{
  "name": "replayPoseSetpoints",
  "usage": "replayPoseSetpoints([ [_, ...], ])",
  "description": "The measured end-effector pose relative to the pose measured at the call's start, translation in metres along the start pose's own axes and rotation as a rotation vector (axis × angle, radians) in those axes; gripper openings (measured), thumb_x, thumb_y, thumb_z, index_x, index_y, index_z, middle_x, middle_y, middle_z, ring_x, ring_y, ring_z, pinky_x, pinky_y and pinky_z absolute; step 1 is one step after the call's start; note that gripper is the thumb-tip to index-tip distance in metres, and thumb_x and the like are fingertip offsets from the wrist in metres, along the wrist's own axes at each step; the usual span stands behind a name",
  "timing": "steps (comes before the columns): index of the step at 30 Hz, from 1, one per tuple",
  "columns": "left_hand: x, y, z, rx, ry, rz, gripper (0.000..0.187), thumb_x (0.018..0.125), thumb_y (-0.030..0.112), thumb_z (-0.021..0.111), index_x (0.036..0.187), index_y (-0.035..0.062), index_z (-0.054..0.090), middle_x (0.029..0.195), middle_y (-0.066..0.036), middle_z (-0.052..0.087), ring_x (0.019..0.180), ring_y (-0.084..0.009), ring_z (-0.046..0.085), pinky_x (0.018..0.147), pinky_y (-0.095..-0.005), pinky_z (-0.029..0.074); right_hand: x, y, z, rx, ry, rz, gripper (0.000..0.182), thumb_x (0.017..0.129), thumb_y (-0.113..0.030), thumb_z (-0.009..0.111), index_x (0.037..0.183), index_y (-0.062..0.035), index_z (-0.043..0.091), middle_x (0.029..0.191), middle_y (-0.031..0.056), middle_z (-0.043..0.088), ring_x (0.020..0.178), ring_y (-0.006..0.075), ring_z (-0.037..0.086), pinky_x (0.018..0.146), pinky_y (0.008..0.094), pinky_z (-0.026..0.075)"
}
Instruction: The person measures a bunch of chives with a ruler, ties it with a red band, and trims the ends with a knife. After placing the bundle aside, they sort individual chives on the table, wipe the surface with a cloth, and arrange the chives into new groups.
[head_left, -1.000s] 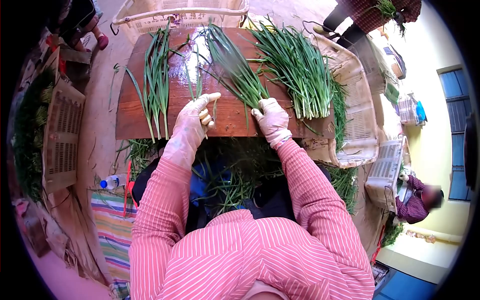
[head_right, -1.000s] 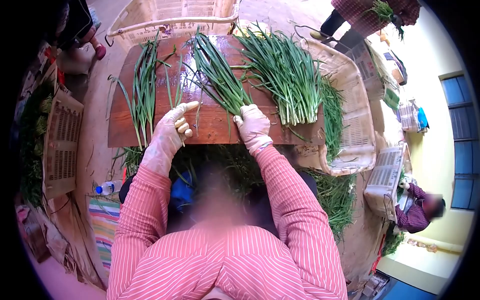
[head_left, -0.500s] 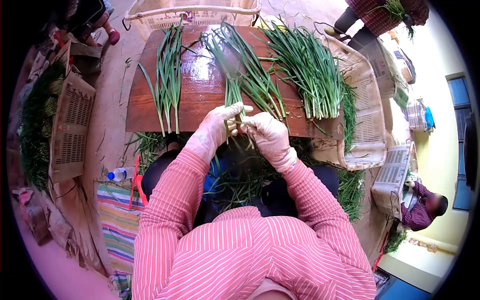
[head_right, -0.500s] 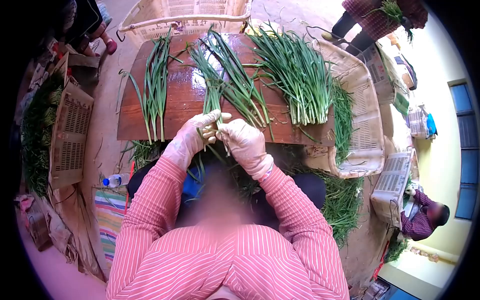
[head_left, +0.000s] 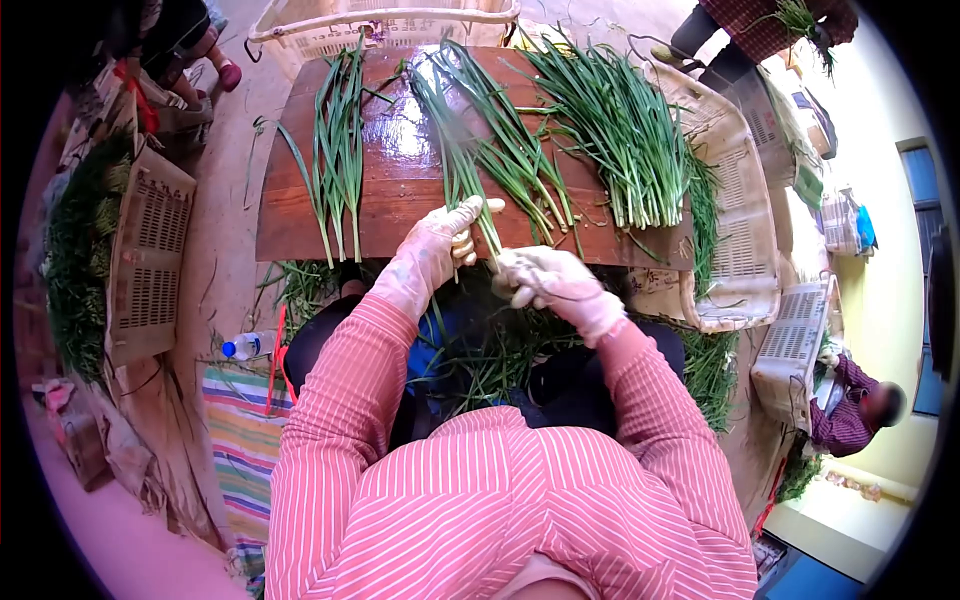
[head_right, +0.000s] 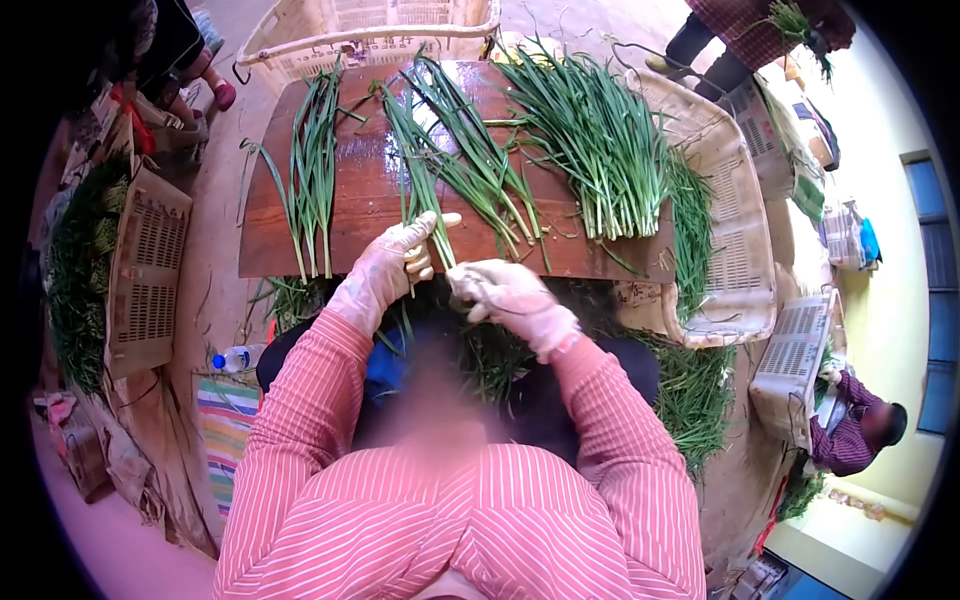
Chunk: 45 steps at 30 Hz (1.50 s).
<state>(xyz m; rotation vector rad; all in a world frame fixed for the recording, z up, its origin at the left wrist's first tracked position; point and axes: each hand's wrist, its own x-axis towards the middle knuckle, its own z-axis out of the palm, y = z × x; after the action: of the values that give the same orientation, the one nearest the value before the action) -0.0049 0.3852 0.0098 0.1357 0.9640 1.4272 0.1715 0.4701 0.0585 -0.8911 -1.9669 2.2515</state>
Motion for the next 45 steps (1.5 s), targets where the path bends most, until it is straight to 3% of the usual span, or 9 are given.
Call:
replayPoseSetpoints([
  [7,-0.009,-0.019,-0.011,-0.131,0.213,0.042,0.046,0.097,0.043,0.045,0.118,0.0044,0.058,0.058,0.009,0.031,0.049,-0.0062,0.029,0.052,-0.0232,0.033,0.022,0.03,0.023,0.032,0.228,0.103,0.019,0.089,-0.024,0.061,0.088,-0.0065,0.066,0.075,-0.0024,0.064,0.057,0.0061,0.055,0.052,0.0222,0.043],
  [10,-0.016,-0.03,-0.003,0.064,0.313,-0.084,0.045,0.096,0.043,0.046,0.114,0.0038,0.06,0.062,0.006,0.044,0.051,-0.0081,0.04,0.055,-0.0234,0.038,0.023,0.048,0.039,-0.88,0.47,-0.481,0.016,0.085,-0.024,0.06,0.083,-0.0084,0.064,0.07,0.0109,0.062,0.06,0.0265,0.061,0.055,0.0365,0.049],
  [14,-0.022,-0.064,-0.024,0.029,0.253,-0.082,0.037,0.096,0.034,0.049,0.11,0.0012,0.06,0.089,-0.006,0.063,0.072,-0.0126,0.059,0.063,-0.0321,0.05,0.014,0.039,0.054,-1.029,0.078,-0.163,0.024,0.081,-0.032,0.061,0.081,-0.0083,0.062,0.076,0.0143,0.063,0.068,0.0341,0.062,0.059,0.0415,0.05],
  [23,-0.092,-0.032,0.001,-0.161,0.137,-0.126,0.039,0.097,0.022,0.043,0.13,0.0013,0.049,0.072,0.008,0.04,0.051,-0.0027,0.028,0.046,-0.0179,0.025,0.075,0.011,-0.02,-1.515,0.692,-0.072,0.104,0.071,-0.055,0.069,0.145,-0.0038,0.019,0.141,0.0173,0.038,0.118,0.0299,0.048,0.093,0.042,0.04],
  [30,-0.157,-0.028,0.0,-0.151,-0.015,-0.036,0.038,0.097,0.023,0.042,0.124,-0.0026,0.05,0.057,0.008,0.033,0.047,-0.0018,0.028,0.043,-0.0181,0.025,0.117,0.03,-0.109,-1.296,0.948,-0.024,0.053,0.082,-0.044,0.062,0.124,-0.014,0.051,0.094,0.0113,0.062,0.089,0.0305,0.061,0.074,0.0427,0.048],
  [32,-0.16,-0.031,-0.002,-0.156,-0.015,-0.021,0.036,0.097,0.022,0.043,0.121,-0.0039,0.052,0.058,0.007,0.036,0.045,-0.0003,0.027,0.042,-0.0166,0.025,0.101,0.006,-0.107,-1.366,0.912,0.098,0.055,0.082,-0.041,0.063,0.125,-0.01,0.051,0.101,0.0147,0.061,0.093,0.0306,0.061,0.077,0.0423,0.048],
  [36,-0.166,-0.037,-0.001,-0.048,0.029,-0.041,0.033,0.097,0.022,0.045,0.119,-0.0019,0.053,0.062,0.006,0.04,0.046,-0.0006,0.029,0.042,-0.0162,0.024,0.067,-0.019,-0.06,-1.158,0.725,-0.774,0.071,0.074,-0.043,0.07,0.128,-0.0024,0.048,0.116,0.0203,0.056,0.102,0.0355,0.056,0.087,0.0424,0.046],
  [40,-0.171,-0.043,0.009,0.202,0.062,-0.075,0.033,0.097,0.023,0.046,0.118,0.0003,0.055,0.064,0.006,0.042,0.047,-0.0009,0.029,0.042,-0.0161,0.023,0.036,-0.034,0.034,-1.166,0.425,-0.737,0.074,0.069,-0.044,0.073,0.127,-0.003,0.051,0.13,0.0212,0.048,0.124,0.0352,0.041,0.106,0.0451,0.029],
  [45,-0.188,-0.052,0.013,0.42,0.089,-0.123,0.032,0.096,0.024,0.046,0.117,0.0027,0.058,0.061,0.007,0.041,0.046,-0.0015,0.028,0.042,-0.0166,0.02,0.104,0.0,0.01,-1.422,0.343,-0.548,0.019,0.076,-0.032,0.065,0.073,-0.0136,0.068,0.079,0.005,0.065,0.083,0.0247,0.06,0.078,0.0392,0.046],
])
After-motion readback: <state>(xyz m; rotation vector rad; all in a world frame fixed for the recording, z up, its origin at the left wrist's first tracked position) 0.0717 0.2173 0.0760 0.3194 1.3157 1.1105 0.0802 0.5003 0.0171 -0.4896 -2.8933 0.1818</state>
